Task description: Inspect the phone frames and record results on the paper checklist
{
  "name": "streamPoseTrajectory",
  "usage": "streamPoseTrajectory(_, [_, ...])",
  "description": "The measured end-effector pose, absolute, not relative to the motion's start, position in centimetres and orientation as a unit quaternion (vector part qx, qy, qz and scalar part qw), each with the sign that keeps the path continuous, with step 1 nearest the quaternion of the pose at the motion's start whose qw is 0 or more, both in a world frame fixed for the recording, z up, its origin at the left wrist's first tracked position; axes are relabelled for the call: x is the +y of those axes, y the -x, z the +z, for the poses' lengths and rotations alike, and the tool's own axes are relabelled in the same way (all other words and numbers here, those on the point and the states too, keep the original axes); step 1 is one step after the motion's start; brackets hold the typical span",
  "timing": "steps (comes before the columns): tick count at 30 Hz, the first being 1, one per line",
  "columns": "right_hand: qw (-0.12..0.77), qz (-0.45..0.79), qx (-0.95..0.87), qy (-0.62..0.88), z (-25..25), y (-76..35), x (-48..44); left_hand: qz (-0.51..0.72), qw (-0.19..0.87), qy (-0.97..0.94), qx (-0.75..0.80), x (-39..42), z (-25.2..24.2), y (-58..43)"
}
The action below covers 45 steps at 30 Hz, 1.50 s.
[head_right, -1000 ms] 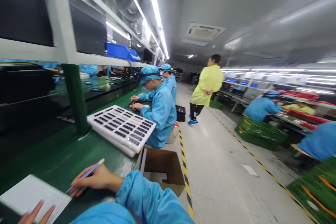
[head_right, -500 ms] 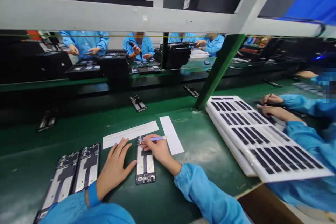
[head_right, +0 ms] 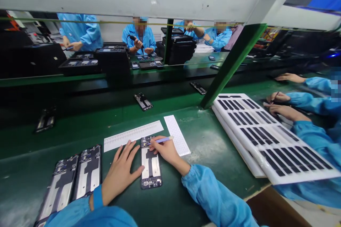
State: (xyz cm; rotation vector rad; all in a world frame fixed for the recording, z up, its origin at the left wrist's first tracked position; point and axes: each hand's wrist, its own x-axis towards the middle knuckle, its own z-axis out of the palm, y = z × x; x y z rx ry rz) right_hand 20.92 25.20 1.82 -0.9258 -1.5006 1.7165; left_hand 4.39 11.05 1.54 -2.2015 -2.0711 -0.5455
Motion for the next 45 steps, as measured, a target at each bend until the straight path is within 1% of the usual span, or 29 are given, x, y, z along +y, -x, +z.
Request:
streamPoseTrajectory(5, [0.334,0.666,-0.575,0.339,2.4,-21.2,25.9,-0.173,0.037,0.72,-0.671,11.2,1.2,-4.1])
streamPoseTrajectory(9, [0.396,0.651,-0.559,0.327,4.7,-23.7,26.7,-0.221,0.042,0.725,-0.651,11.1,1.5,-3.9])
streamPoseTrajectory(11, [0.419,0.656,-0.544,0.313,5.7,-25.8,26.1,-0.263,0.019,0.716,-0.647,10.9,2.2,-4.6])
streamPoseTrajectory(14, [0.384,0.699,-0.529,0.289,5.7,-28.8,23.6,-0.305,-0.06,0.713,-0.629,10.5,3.4,-7.0])
streamPoseTrajectory(17, [0.35,0.74,-0.507,0.272,4.5,-31.2,20.6,-0.346,-0.106,0.749,-0.556,10.4,4.3,-10.5])
streamPoseTrajectory(21, [0.369,0.759,-0.469,0.262,3.6,-33.6,18.7,-0.388,-0.135,0.77,-0.489,11.4,4.7,-13.8])
streamPoseTrajectory(23, [0.376,0.758,-0.46,0.267,3.5,-34.7,18.7,-0.393,-0.129,0.781,-0.468,12.2,4.9,-14.5])
streamPoseTrajectory(27, [0.414,0.724,-0.454,0.314,3.6,-36.6,20.2,-0.374,-0.059,0.81,-0.447,14.3,5.2,-15.2])
streamPoseTrajectory(30, [0.445,0.669,-0.466,0.37,3.9,-37.6,22.7,-0.299,-0.021,0.822,-0.483,16.3,5.1,-15.8])
streamPoseTrajectory(33, [0.416,0.633,-0.505,0.414,4.0,-37.9,25.9,-0.214,0.017,0.829,-0.517,18.4,4.8,-16.3])
streamPoseTrajectory(36, [0.367,0.627,-0.538,0.428,3.4,-37.7,28.4,-0.179,0.036,0.817,-0.547,19.9,5.0,-16.5])
streamPoseTrajectory(40, [0.325,0.63,-0.567,0.418,2.4,-37.5,29.6,-0.18,0.026,0.811,-0.556,20.9,5.4,-16.3])
streamPoseTrajectory(45, [0.311,0.622,-0.588,0.413,2.3,-37.8,29.4,-0.203,-0.008,0.828,-0.522,21.6,3.8,-16.2])
